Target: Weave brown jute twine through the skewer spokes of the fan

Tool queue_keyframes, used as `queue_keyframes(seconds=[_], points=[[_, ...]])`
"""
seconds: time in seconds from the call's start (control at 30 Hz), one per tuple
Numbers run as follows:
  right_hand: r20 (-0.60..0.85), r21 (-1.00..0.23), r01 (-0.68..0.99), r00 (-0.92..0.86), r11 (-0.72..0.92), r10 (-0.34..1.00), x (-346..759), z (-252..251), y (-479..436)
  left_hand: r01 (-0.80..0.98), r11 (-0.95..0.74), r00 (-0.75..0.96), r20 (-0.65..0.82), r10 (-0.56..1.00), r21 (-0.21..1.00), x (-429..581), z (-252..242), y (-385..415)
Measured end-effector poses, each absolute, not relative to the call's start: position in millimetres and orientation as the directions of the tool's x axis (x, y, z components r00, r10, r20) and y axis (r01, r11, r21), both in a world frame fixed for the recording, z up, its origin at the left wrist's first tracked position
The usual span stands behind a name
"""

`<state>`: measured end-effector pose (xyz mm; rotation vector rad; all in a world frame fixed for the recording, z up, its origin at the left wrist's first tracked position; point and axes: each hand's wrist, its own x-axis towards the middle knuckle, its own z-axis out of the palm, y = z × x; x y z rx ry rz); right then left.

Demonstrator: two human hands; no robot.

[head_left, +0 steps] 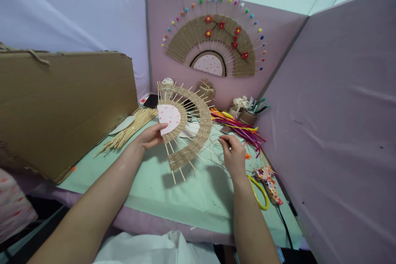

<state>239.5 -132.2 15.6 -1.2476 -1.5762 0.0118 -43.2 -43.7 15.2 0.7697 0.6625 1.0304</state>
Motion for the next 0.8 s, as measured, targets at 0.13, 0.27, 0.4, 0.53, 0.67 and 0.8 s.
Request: queue_keyframes(seconds=[0.13,0.27,0.4,0.53,0.67,0.8], points=[[0.671,-0.629,0.637,0.155,0.446,0.725,234,17,-134,-0.503,0.335,0.378,-0.145,0.914,0.797,-43,15,-45],[0.604,-0.708,0.566,0.175,0.423,0.778,228,17,-136,-0.458,0.367,0.447,-0.147,0.882,0.810,-40,11,-47],[0.589,-0.716,0.563,0.168,0.413,0.791,226,17,-137,-0.443,0.359,0.486,-0.116,0.866,0.821,-39,8,-47],[0.601,-0.704,0.588,0.194,0.398,0.776,228,14,-136,-0.453,0.343,0.463,-0.112,0.879,0.823,-43,8,-45],[0.657,-0.628,0.673,0.191,0.390,0.729,231,13,-135,-0.425,0.320,0.448,-0.111,0.887,0.847,-47,9,-44],[0.716,-0.546,0.733,0.157,0.406,0.681,234,15,-135,-0.411,0.297,0.444,-0.095,0.891,0.862,-48,13,-46]])
